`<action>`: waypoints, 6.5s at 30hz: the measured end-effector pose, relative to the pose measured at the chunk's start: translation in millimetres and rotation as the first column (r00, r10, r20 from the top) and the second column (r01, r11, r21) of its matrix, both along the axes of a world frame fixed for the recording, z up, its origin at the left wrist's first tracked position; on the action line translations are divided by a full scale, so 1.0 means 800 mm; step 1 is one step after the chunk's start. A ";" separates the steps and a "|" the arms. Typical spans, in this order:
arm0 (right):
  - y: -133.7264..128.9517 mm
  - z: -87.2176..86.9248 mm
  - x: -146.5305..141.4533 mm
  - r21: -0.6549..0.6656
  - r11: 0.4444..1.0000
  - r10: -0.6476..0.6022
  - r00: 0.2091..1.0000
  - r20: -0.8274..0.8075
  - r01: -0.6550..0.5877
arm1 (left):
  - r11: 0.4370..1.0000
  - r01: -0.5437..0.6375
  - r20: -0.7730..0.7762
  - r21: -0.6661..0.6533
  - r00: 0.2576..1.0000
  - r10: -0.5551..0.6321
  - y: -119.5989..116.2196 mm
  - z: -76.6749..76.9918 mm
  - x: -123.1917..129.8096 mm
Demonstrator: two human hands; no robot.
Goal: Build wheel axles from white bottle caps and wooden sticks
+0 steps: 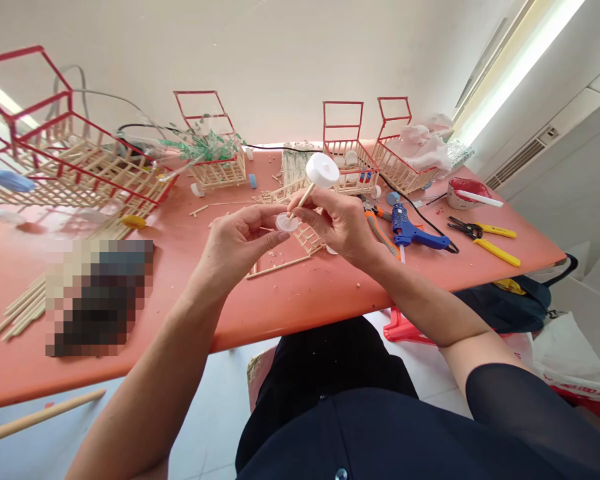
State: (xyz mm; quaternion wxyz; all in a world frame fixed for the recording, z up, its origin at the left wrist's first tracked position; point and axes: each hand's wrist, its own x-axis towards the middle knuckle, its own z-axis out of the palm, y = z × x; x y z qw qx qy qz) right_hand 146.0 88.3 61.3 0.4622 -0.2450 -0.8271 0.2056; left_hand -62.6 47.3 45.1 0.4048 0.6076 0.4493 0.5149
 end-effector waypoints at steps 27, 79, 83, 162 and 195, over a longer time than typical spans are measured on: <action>-0.004 -0.013 0.003 0.036 0.999 0.005 0.999 0.036 -0.006 | 0.991 -0.071 0.058 -0.115 0.995 0.078 -0.006 -0.006 0.006; -0.006 -0.015 0.003 0.065 0.998 -0.023 0.998 0.064 0.019 | 0.984 -0.105 -0.012 -0.145 0.994 0.104 -0.006 -0.007 0.005; -0.004 -0.014 0.004 0.070 0.997 -0.022 0.998 0.053 0.018 | 0.985 -0.107 -0.024 -0.137 0.994 0.105 -0.005 -0.005 0.006; -0.007 -0.019 0.004 0.131 0.989 -0.095 0.982 0.166 0.073 | 0.964 0.005 0.143 -0.266 0.989 0.034 -0.008 -0.003 -0.005; -0.007 -0.023 -0.014 -0.451 0.755 0.356 0.876 -0.326 -0.475 | 0.995 -0.099 0.307 0.032 0.948 0.085 -0.002 -0.004 -0.001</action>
